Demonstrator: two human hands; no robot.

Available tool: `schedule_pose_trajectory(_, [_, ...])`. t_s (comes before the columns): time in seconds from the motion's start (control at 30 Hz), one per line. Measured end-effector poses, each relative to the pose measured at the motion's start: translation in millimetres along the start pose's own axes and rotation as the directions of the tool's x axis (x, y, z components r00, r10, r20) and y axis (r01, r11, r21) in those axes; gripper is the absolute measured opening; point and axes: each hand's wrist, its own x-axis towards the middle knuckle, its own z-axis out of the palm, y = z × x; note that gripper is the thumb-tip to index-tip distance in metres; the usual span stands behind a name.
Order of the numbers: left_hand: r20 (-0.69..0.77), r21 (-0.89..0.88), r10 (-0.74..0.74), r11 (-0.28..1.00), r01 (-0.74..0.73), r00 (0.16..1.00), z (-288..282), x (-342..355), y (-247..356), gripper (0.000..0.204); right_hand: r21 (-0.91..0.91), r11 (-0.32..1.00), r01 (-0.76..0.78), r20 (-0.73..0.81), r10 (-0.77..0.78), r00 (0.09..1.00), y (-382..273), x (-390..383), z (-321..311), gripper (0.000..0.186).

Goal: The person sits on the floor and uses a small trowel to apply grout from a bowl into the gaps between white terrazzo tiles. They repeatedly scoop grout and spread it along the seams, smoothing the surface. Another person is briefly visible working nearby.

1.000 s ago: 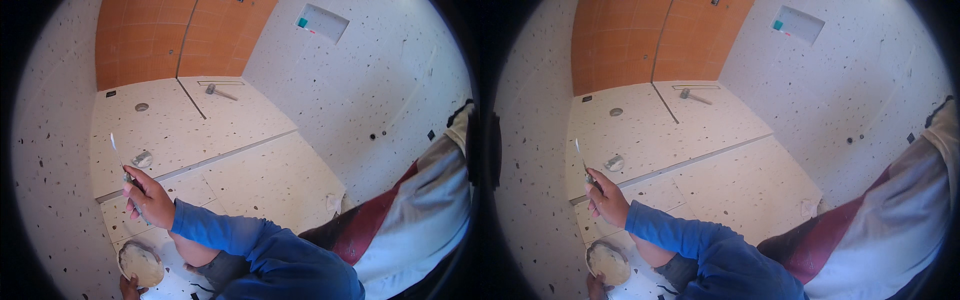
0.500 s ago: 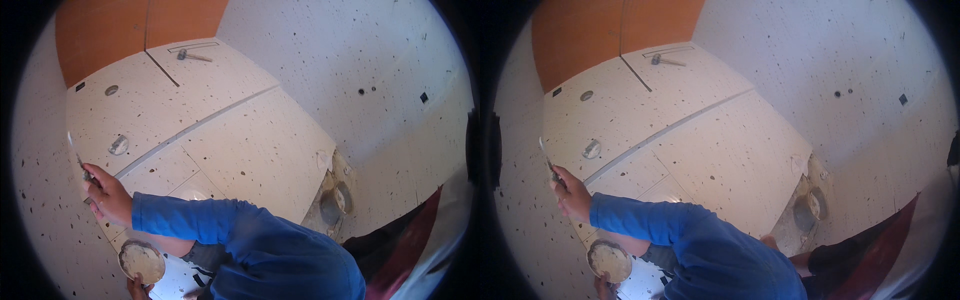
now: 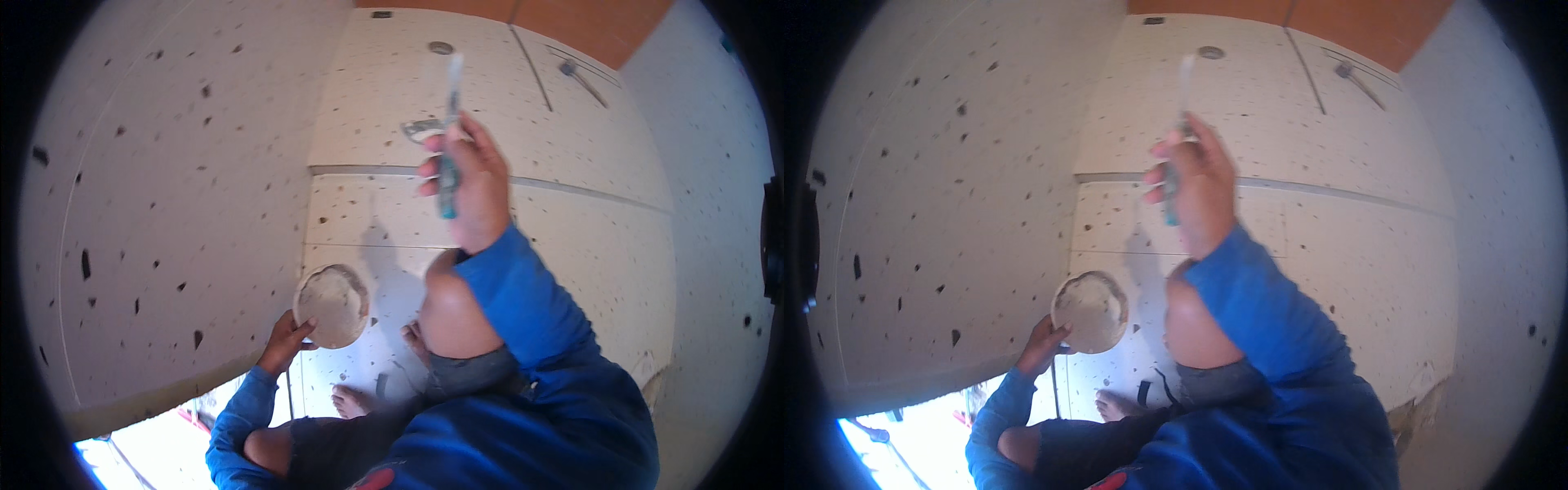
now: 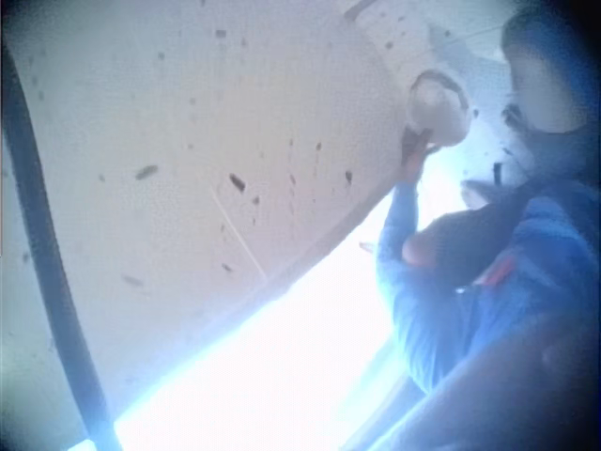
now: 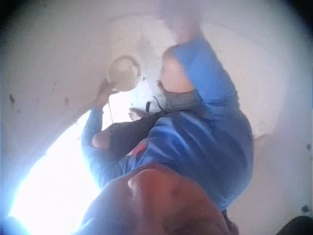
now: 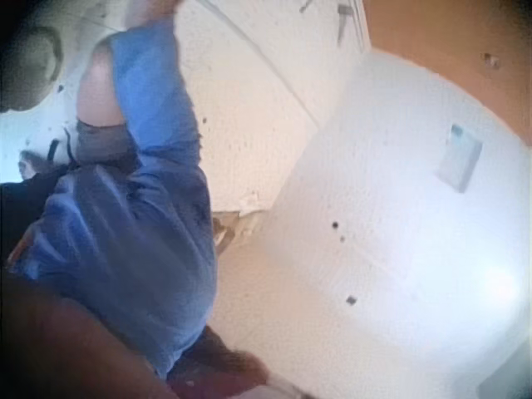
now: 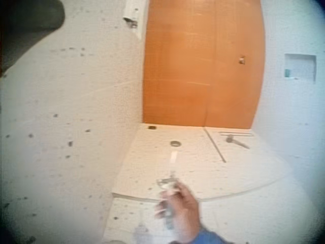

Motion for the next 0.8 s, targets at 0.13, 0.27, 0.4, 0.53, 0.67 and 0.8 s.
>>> schedule_pose_trajectory(0.13, [-0.017, 0.045, -0.034, 0.998, 0.035, 0.999, 1.6, -14.3, 6.0, 0.063, -0.071, 0.994, -0.089, 0.023, 0.091, 0.996, -7.1, 14.1, 3.4, 0.047])
schedule_pose_trajectory(0.27, [0.025, 0.07, -0.009, 0.997, 0.007, 1.0, 0.2, -16.9, -5.4, 0.066, -0.29, 0.955, -0.061, 0.135, 0.104, 0.985, 7.7, 35.0, 3.9, 0.048])
schedule_pose_trajectory(0.4, [0.052, 0.082, 0.011, 0.997, -0.016, 0.999, 4.0, -16.8, 1.2, 0.069, -0.534, 0.797, -0.282, 0.176, 0.432, 0.885, 49.9, 65.3, 5.6, 0.043])
schedule_pose_trajectory(0.53, [0.061, 0.144, 0.007, 0.989, -0.016, 0.998, -0.4, -13.8, 6.4, 0.077, -0.681, 0.642, -0.352, 0.176, 0.611, 0.772, 124.5, 74.0, 10.1, 0.037])
schedule_pose_trajectory(0.67, [0.052, 0.173, -0.01, 0.985, 0.001, 0.999, -3.0, -15.7, 10.8, 0.08, -0.665, 0.603, -0.442, 0.178, 0.702, 0.69, 181.4, 68.0, 11.5, 0.041])
schedule_pose_trajectory(0.8, [0.04, 0.142, 0.006, 0.99, -0.012, 0.999, -4.4, -16.1, 0.1, 0.069, -0.651, 0.625, -0.43, 0.177, 0.676, 0.715, 210.6, 57.2, 9.4, 0.041])
